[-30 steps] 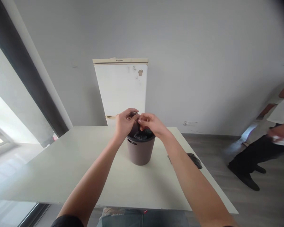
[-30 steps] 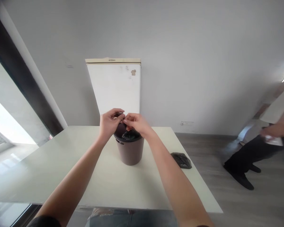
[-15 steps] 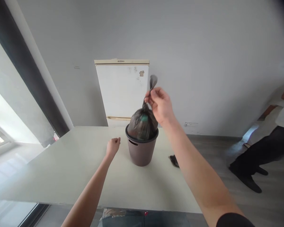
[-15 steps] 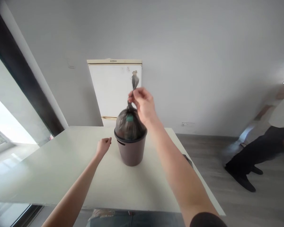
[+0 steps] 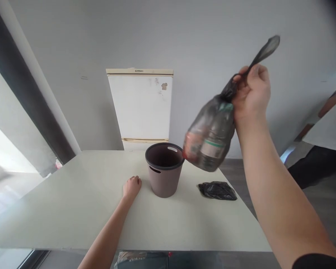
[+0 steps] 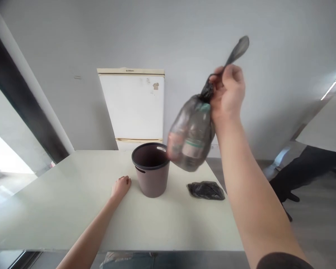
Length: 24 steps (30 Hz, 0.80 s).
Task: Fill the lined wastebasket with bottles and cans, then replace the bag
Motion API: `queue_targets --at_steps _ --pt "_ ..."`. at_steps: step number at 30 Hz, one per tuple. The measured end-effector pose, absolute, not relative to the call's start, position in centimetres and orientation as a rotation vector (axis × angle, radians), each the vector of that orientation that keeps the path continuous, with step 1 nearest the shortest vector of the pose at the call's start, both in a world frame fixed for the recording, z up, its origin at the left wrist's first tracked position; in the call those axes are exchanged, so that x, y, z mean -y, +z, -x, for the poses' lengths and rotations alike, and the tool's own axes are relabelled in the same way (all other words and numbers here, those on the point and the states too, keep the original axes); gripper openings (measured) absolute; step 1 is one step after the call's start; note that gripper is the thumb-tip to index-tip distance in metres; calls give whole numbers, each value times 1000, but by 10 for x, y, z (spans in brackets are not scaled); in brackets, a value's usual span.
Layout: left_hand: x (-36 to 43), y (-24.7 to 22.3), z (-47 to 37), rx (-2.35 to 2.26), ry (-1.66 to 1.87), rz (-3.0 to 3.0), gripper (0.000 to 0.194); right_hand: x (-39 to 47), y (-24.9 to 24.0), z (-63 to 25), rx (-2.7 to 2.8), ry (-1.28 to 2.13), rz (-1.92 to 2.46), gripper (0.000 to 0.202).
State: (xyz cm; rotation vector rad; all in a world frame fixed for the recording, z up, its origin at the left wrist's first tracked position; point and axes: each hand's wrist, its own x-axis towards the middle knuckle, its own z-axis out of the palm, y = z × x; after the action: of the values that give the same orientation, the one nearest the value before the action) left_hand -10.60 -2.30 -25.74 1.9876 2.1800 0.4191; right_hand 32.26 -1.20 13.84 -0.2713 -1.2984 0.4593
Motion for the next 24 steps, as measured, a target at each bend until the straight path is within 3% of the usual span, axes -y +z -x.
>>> queue_targets --at_steps 11,24 --pt "18 -267 109 -2196 413 -2025 35 -18 -4 -333 908 799 411 26" --pt "15 -269 114 -2194 442 -2017 33 -63 -104 -369 450 786 538 29"
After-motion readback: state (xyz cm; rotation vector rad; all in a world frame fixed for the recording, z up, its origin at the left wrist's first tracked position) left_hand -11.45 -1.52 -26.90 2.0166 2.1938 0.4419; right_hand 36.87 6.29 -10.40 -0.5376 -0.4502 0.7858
